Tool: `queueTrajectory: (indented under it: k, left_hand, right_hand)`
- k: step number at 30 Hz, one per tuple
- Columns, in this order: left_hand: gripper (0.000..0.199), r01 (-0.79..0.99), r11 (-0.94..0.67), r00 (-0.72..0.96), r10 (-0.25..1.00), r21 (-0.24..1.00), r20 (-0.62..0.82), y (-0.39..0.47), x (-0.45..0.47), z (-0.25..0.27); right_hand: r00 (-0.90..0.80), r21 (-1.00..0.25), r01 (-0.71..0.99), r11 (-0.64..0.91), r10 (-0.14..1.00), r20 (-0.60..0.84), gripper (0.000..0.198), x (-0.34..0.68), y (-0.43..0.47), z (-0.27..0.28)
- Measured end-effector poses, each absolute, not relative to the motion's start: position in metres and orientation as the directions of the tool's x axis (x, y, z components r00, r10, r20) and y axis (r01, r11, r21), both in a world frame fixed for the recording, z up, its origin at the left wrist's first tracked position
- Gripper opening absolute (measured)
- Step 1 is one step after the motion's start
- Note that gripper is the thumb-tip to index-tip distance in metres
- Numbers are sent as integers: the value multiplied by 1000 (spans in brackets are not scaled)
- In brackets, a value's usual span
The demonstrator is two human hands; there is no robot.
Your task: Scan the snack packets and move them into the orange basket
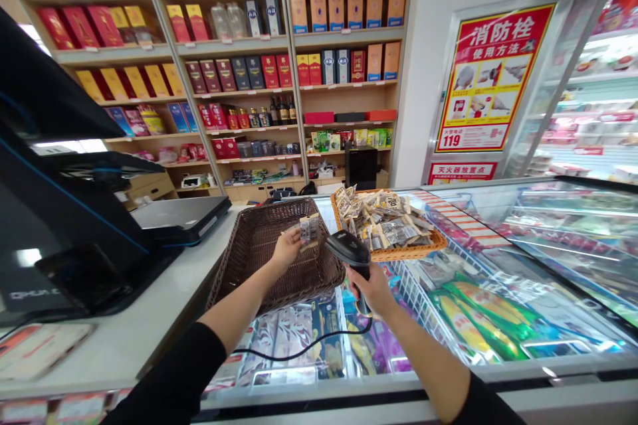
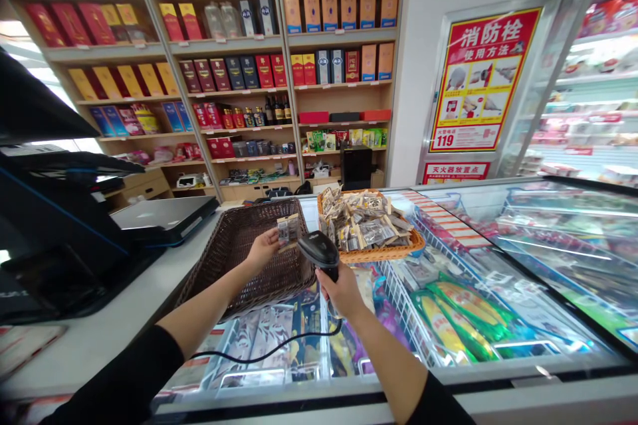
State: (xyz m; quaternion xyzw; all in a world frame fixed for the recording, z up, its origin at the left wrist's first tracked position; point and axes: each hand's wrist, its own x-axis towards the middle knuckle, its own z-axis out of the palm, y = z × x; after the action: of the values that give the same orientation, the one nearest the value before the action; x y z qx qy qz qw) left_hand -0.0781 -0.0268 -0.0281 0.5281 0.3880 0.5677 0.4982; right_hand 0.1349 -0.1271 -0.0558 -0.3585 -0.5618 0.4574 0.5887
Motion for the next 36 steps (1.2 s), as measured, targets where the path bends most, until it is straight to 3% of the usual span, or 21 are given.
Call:
queueTrajectory:
  k: [16,20,22,25,29,33,36]
  left_hand:
    - [54,-161,-218,62,971,962,231,-28,-79,-29]
    - [52,-71,-287,38,956,955,290,-24,-83,-25]
    - [43,74,-371,21,929,926,370,-22,-82,-16]
    - [30,409,-532,137,839,742,526,-18,-66,8]
    - [44,614,-692,395,685,378,612,-4,-13,45]
    - [55,684,-720,559,619,113,552,19,53,60]
    - [50,721,-693,634,676,29,375,32,90,53]
  right_hand:
    - [-116,-934,-159,320,934,339,35,139,-129,-49]
    - [-42,-917,-247,312,942,332,33,141,-124,-50]
    - [77,-887,-318,334,942,327,35,143,-119,-51]
    - [284,-810,-436,392,914,290,38,148,-111,-49]
    - [449,-701,-531,476,860,244,38,160,-102,-43]
    - [567,-653,-550,520,807,165,37,174,-95,-37]
    - [626,-638,-558,530,774,95,34,181,-89,-36]
